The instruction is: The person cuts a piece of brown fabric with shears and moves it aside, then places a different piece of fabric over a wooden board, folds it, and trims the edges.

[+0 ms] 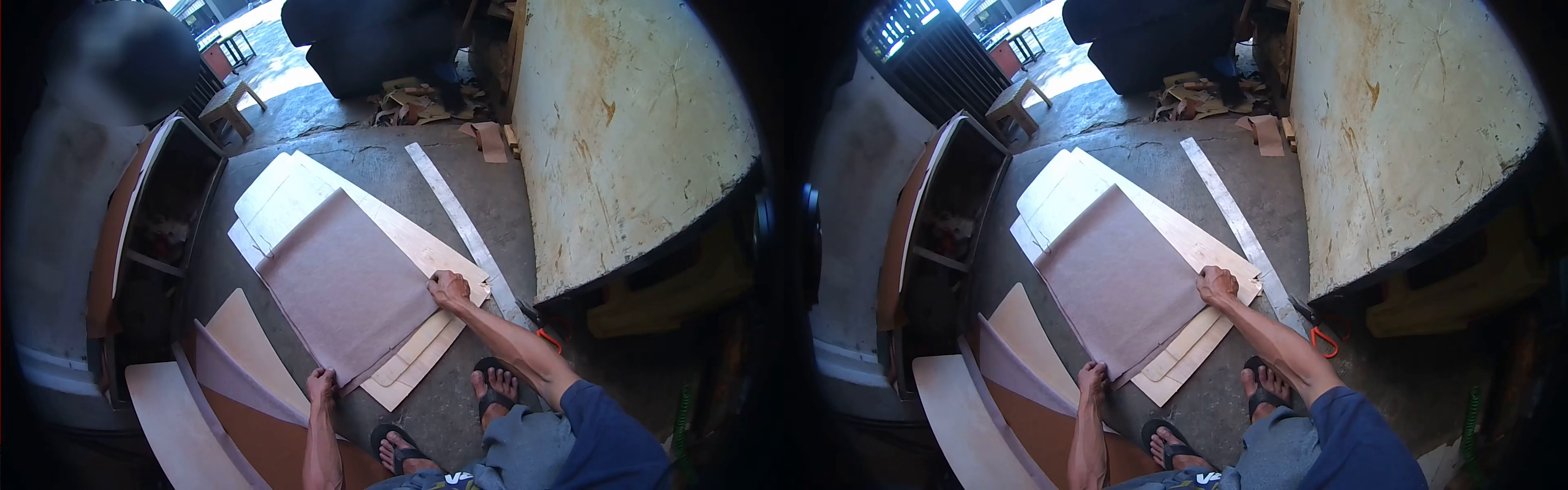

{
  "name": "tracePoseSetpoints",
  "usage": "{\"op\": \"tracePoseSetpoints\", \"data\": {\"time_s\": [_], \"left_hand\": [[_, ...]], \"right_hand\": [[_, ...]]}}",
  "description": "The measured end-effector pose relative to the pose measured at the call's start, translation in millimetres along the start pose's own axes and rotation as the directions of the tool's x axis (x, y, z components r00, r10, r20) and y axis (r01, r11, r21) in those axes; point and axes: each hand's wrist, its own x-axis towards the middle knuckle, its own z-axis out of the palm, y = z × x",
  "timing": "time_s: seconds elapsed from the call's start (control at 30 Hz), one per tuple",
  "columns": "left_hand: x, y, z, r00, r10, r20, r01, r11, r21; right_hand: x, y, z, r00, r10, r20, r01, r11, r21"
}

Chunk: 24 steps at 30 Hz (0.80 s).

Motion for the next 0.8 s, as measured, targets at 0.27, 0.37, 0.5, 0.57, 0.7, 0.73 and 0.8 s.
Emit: {"op": "tracePoseSetpoints", "data": {"time_s": [0.27,0.37,0.5,0.57,0.7,0.73,0.8], "left_hand": [[10,-11,-3,0.999,0.051,0.004,-0.051,0.995,0.080],[-4,0,4,0.997,0.071,-0.040,-0.065,0.989,0.132],[-32,13,15,0.925,0.351,-0.147,-0.248,0.848,0.468],[-50,18,30,0.824,0.542,-0.166,-0.328,0.694,0.641],[-76,24,80,0.646,0.741,0.183,-0.682,0.452,0.575],[-82,21,94,0.534,0.781,0.324,-0.806,0.355,0.474],[-82,15,107,0.516,0.769,0.378,-0.824,0.324,0.466]], "right_hand": [[-3,0,1,1.000,-0.015,-0.021,0.015,1.000,-0.017],[-11,5,3,0.997,-0.066,-0.039,0.065,0.997,-0.040],[-47,33,-17,0.944,-0.261,-0.200,0.245,0.964,-0.102],[-79,56,-41,0.949,-0.255,-0.184,0.242,0.966,-0.091],[-144,142,-81,0.947,-0.186,-0.262,0.083,0.930,-0.359],[-159,163,-90,0.945,-0.133,-0.298,-0.010,0.901,-0.433],[-166,175,-94,0.943,-0.133,-0.304,-0.020,0.893,-0.451]]}}
